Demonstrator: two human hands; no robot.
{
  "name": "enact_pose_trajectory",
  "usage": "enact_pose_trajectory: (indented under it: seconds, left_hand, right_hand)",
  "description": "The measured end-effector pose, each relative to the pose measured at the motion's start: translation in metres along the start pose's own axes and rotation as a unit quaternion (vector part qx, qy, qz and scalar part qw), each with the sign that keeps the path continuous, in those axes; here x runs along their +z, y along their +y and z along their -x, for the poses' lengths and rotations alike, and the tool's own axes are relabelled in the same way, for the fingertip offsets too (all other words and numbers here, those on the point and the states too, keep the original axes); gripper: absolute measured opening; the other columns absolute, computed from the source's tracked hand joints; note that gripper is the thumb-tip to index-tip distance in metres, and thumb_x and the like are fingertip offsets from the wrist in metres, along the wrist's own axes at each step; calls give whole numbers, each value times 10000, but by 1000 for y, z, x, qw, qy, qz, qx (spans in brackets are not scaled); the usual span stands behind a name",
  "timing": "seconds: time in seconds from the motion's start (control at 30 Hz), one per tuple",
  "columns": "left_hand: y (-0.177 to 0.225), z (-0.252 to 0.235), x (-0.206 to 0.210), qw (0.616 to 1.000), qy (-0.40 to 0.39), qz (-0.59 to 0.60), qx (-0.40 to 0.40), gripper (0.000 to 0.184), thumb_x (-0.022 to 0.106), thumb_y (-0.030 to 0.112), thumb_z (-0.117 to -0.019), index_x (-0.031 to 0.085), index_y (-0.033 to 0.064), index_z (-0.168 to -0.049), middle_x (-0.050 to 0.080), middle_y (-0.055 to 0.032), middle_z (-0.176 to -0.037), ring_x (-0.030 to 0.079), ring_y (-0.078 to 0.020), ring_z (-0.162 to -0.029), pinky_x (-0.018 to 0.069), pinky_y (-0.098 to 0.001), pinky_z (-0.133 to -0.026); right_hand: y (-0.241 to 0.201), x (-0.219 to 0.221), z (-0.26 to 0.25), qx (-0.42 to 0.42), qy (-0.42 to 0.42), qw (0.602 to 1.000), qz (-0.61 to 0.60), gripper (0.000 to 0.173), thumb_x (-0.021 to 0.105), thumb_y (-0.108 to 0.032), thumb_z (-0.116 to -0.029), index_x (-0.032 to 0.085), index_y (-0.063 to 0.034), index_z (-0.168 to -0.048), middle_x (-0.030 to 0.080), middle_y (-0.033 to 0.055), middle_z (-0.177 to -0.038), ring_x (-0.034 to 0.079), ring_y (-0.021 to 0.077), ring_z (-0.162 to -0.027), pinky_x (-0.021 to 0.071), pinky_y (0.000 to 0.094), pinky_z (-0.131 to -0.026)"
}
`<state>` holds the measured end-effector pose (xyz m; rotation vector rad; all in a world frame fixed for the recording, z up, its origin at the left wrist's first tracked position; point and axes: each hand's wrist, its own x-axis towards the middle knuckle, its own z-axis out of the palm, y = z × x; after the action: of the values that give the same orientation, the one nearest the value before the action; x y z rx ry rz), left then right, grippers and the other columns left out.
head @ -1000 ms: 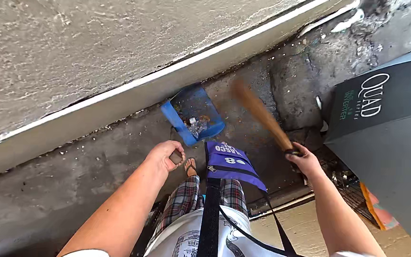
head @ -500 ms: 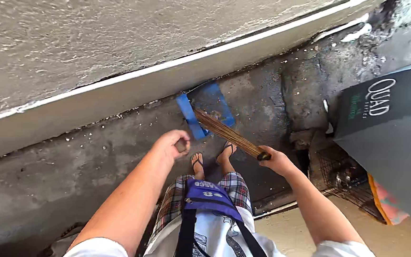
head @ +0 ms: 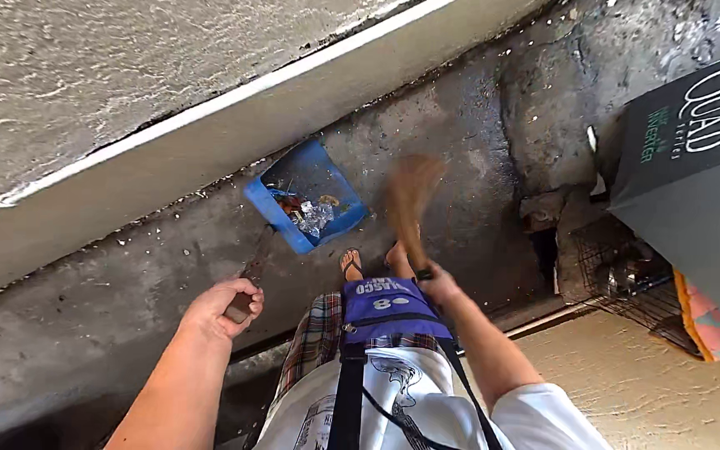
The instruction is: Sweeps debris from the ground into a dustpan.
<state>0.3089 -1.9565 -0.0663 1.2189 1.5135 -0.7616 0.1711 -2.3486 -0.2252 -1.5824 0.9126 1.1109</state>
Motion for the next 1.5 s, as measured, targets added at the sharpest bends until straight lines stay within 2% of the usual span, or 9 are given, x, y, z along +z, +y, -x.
enact_pose_trajectory:
  seconds: [0.07, 0.13, 0.23, 0.47, 0.7, 0.97, 1.13, 1.37, 1.5]
  left_hand:
    - [2, 2, 12, 1000, 21, 4, -8, 221, 494, -19, -901, 500, 80, -1098, 528, -57, -690, 519, -87, -463, 438, -196, -381]
    - [6, 1, 9, 1000, 19, 9, -17, 230, 496, -17, -902, 502, 79, -1110, 532, -64, -705, 521, -91, -470, 438, -198, -382]
    - [8, -3, 1, 1000, 8, 10, -21, 276, 483, -17, -907, 501, 99, -1157, 522, -55, -711, 510, -80, -472, 424, -186, -383]
    - [16, -1, 22, 999, 23, 11, -24, 341, 492, -30, -906, 503, 117, -1214, 509, -51, -689, 512, -91, -466, 429, -195, -386]
    - [14, 2, 35, 999, 39, -5, -25, 443, 504, -20, -906, 474, 143, -1318, 510, -50, -723, 510, -90, -481, 427, -201, -393]
    - [26, 2, 34, 999, 37, 0, -29, 397, 512, -28, -908, 497, 131, -1272, 526, -62, -734, 520, -104, -493, 439, -211, -409]
    - [34, 7, 48, 998, 48, 5, -29, 426, 528, -43, -904, 489, 120, -1295, 528, -64, -722, 524, -107, -490, 450, -210, -419]
    - [48, 6, 47, 998, 30, 33, -33, 173, 550, -24, -878, 514, 74, -1017, 544, -69, -664, 531, -111, -472, 453, -209, -418]
    - [41, -9, -14, 999, -13, 22, -41, 196, 519, -2, -905, 519, 103, -1071, 519, -42, -660, 497, -77, -456, 418, -180, -395]
  right_hand:
    - [-3, 27, 29, -64, -69, 995, -44, 423, 469, -227, -1095, 480, -105, -1499, 611, 80, -1405, 586, 103, -1264, 483, 309, -1077]
    - [-2, 8, 56, -114, -61, 992, -13, 554, 636, -221, -1009, 462, -92, -1520, 620, 115, -1398, 602, 148, -1269, 484, 364, -1094]
    - [7, -52, 87, -83, 31, 996, 16, 835, 791, -198, -846, 392, -189, -1579, 659, 164, -1295, 704, 252, -1006, 604, 476, -844]
    - [-25, -140, 6, 11, 233, 952, -198, 716, 639, -205, -1000, 261, -178, -1608, 639, 201, -1012, 636, 253, -604, 578, 429, -542]
    - [-53, -21, -20, -51, -82, 967, 238, 705, 670, -267, -940, 395, -237, -1588, 646, 138, -1369, 623, 285, -1264, 486, 539, -1086]
    - [-59, -126, 73, -56, 56, 987, 140, 806, 775, -224, -875, 395, -225, -1585, 653, 188, -1295, 694, 307, -1038, 580, 541, -882]
    - [-111, -151, -15, -20, 198, 979, -37, 708, 665, -224, -984, 314, -178, -1597, 643, 215, -1103, 647, 274, -660, 581, 466, -601]
    - [-140, 25, -64, -93, -73, 930, 348, 698, 717, -306, -945, 428, -157, -1562, 616, 264, -1356, 603, 436, -1250, 469, 629, -1043]
    - [-125, 20, 10, -151, -106, 908, 377, 719, 691, -384, -919, 426, -261, -1576, 666, 163, -1331, 648, 330, -1218, 500, 583, -1043]
